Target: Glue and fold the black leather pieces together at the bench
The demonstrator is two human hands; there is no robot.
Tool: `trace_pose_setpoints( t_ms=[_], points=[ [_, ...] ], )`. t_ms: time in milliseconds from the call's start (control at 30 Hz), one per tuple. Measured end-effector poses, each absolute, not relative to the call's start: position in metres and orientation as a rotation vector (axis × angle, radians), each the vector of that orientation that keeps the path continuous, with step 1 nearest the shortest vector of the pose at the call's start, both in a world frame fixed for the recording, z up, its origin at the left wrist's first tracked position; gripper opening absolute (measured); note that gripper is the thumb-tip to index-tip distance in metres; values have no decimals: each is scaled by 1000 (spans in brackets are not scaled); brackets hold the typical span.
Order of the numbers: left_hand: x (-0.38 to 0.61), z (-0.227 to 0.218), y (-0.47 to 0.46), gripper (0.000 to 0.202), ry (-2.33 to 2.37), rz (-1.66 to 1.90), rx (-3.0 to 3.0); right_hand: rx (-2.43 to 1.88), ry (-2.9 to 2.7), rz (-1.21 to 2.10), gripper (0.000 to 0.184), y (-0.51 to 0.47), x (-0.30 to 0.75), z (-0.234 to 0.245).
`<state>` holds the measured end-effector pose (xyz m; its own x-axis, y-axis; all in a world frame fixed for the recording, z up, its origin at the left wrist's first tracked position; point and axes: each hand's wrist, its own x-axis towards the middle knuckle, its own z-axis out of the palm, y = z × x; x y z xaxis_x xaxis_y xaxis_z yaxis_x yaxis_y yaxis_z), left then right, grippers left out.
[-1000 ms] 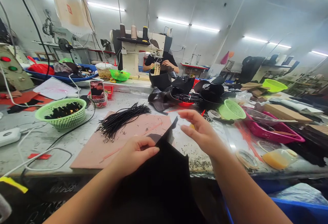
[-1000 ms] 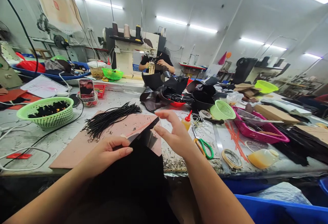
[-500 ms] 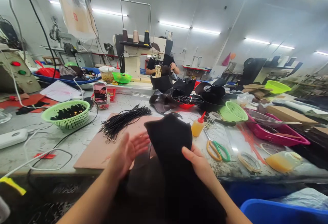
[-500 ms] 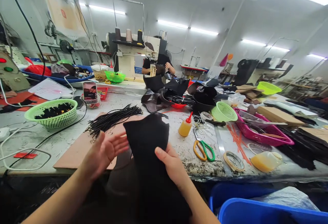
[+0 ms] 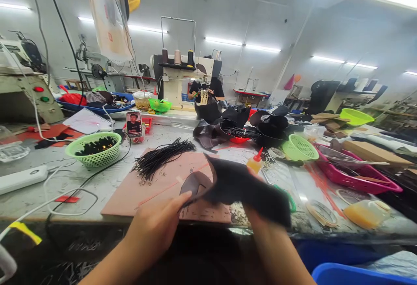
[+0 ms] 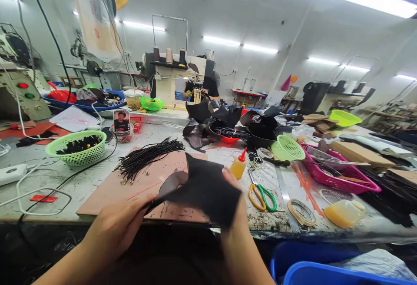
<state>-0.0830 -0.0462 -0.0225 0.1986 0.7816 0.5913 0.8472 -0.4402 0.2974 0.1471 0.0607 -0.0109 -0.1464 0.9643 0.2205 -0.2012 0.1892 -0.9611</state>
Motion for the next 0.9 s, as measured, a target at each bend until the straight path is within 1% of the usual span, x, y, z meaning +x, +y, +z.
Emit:
trace_pose_setpoints(
  t_ms=[67,133,200,233,267,300,333,433,467,533,567,667,733,833,900],
  points=[
    [-79,1,-46,36,-1671,-1015,-2385,-803,-1159,1063,50,51,162,-4],
    [-76,24,-47,33,-1745,-971,-2440,-674,-1223,828,55,35,173,13],
    [-73,42,-48,27,-1786,-887,-2538,-546,-1583,583,75,20,175,34],
    [-72,49,-49,25,-1791,-831,-2596,-551,-1789,431,82,15,173,44],
    [-72,55,-49,24,-1794,-774,-2646,-567,-1977,271,84,13,168,53],
    [-72,61,-50,24,-1801,-715,-2688,-594,-2124,107,80,14,163,61],
    [-72,65,-52,23,-1814,-655,-2722,-620,-2225,-41,70,17,158,67],
    [-73,73,-54,19,-1892,-534,-2765,-631,-2345,-329,16,33,142,76],
    [-73,74,-55,18,-1924,-552,-2776,-632,-2361,-365,3,37,138,77],
    [-74,71,-53,18,-1980,-708,-2786,-619,-2383,-384,14,36,132,76],
    [-74,69,-51,21,-2012,-829,-2776,-613,-2388,-371,16,31,129,74],
    [-74,59,-43,27,-2145,-1205,-2639,-572,-2355,-238,17,9,120,65],
    [-71,53,-40,26,-2181,-1411,-2537,-505,-2297,-113,16,-6,114,57],
    [-64,47,-41,23,-2090,-1614,-2534,-468,-2178,24,13,-15,104,43],
    [-59,44,-43,23,-2045,-1667,-2550,-477,-2103,98,15,-14,100,36]
  ],
)
